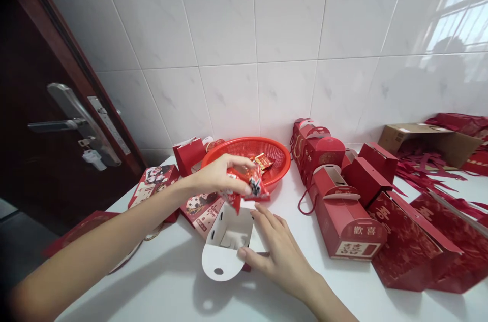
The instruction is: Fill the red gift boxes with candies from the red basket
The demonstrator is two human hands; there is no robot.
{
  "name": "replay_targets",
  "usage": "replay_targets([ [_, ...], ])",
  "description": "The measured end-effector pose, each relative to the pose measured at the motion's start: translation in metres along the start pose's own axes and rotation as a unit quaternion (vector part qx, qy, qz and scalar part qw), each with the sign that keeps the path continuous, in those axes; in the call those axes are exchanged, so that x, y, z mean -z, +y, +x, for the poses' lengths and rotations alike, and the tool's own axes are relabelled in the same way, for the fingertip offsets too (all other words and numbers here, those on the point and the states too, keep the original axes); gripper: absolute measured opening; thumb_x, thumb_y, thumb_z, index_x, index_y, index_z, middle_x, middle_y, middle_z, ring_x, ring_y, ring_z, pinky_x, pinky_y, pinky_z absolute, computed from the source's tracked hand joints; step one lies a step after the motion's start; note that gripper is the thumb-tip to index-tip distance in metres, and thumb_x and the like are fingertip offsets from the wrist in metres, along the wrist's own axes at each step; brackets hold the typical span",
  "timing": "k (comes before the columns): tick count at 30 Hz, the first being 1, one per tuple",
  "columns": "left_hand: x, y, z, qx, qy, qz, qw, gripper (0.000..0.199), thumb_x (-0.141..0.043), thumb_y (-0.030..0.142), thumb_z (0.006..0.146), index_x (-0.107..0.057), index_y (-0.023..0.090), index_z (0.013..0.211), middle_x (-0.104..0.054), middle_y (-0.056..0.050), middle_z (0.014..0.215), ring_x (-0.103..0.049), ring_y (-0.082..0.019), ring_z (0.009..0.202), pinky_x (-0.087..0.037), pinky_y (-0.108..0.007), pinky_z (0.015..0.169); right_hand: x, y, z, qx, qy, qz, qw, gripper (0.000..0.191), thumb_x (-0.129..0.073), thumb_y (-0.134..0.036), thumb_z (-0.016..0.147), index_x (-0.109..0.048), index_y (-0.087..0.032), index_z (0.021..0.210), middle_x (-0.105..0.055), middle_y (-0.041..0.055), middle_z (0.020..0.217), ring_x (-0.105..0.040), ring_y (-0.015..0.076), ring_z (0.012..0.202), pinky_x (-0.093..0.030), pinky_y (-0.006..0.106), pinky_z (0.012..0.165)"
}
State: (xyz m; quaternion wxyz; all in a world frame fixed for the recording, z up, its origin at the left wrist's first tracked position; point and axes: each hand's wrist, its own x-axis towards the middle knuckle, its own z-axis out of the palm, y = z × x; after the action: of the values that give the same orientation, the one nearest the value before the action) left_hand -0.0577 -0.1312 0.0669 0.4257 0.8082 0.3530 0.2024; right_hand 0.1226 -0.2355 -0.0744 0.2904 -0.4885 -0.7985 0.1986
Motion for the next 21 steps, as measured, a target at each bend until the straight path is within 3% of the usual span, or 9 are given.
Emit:
replay_targets([
  [2,-0.003,0.006,-0.015,0.025,-0.071,0.126,0.989,0.036,-0.074,0.028,0.065,-0.073,0.019,0.100,-0.069,0.001,0.076,-0.062,-0.015,0.061,-0.043,-0.025,0.056,0.000,-0.001,0.001,0.015,0.005,0.007,1.000,0.070,-0.053,-0.060,0.094,-0.038,-0.024,0.152,-0.039,0.0140,0.158,-0.041,0.0330,0.143,-0.041,0.052,0.113],
  [4,-0.004,0.010,-0.028,0.042,-0.121,0.254,0.959,0.030,-0.072,0.025,0.065,-0.075,0.020,0.094,-0.062,0.003,0.061,-0.057,-0.015,0.054,-0.035,-0.025,0.050,0.000,-0.001,0.001,0.019,0.009,0.009,1.000,0.070,-0.054,-0.059,0.093,-0.039,-0.023,0.152,-0.039,0.0141,0.158,-0.040,0.0330,0.144,-0.040,0.052,0.114],
  [6,-0.003,0.013,-0.037,0.058,-0.142,0.343,0.927,0.029,-0.074,0.024,0.063,-0.076,0.021,0.092,-0.058,0.003,0.053,-0.057,-0.017,0.055,-0.031,-0.025,0.049,0.000,-0.001,0.001,0.013,0.009,0.009,1.000,0.071,-0.055,-0.059,0.093,-0.040,-0.022,0.150,-0.039,0.0141,0.158,-0.037,0.0332,0.145,-0.039,0.053,0.114],
  [8,-0.003,0.014,-0.041,0.063,-0.132,0.384,0.912,0.031,-0.076,0.028,0.064,-0.077,0.021,0.095,-0.060,0.001,0.056,-0.060,-0.020,0.064,-0.032,-0.025,0.051,0.000,-0.001,0.001,0.007,0.010,0.009,1.000,0.070,-0.056,-0.060,0.092,-0.042,-0.021,0.149,-0.039,0.0141,0.158,-0.037,0.0331,0.145,-0.039,0.053,0.114],
  [11,-0.006,0.015,-0.039,0.041,-0.072,0.356,0.931,0.031,-0.072,0.041,0.075,-0.077,0.020,0.098,-0.066,-0.001,0.066,-0.063,-0.020,0.071,-0.035,-0.026,0.056,-0.001,0.000,0.000,0.012,0.013,0.013,1.000,0.070,-0.054,-0.060,0.093,-0.041,-0.022,0.150,-0.039,0.0140,0.158,-0.039,0.0327,0.144,-0.039,0.053,0.114],
  [16,-0.019,0.014,-0.024,-0.013,0.015,0.227,0.974,0.033,-0.062,0.047,0.086,-0.073,0.018,0.075,-0.068,-0.001,0.068,-0.061,-0.016,0.064,-0.038,-0.026,0.060,-0.001,0.000,0.001,0.025,0.021,0.016,0.999,0.067,-0.054,-0.059,0.093,-0.041,-0.024,0.149,-0.040,0.0141,0.157,-0.041,0.0332,0.143,-0.040,0.053,0.112],
  [21,-0.027,0.004,-0.017,0.005,-0.009,0.206,0.979,0.035,-0.062,0.050,0.086,-0.075,0.017,0.084,-0.073,-0.005,0.080,-0.065,-0.019,0.074,-0.042,-0.026,0.064,0.000,-0.001,0.002,0.023,0.009,0.033,0.999,0.068,-0.054,-0.059,0.093,-0.040,-0.023,0.149,-0.040,0.0146,0.157,-0.041,0.0327,0.143,-0.041,0.052,0.112],
])
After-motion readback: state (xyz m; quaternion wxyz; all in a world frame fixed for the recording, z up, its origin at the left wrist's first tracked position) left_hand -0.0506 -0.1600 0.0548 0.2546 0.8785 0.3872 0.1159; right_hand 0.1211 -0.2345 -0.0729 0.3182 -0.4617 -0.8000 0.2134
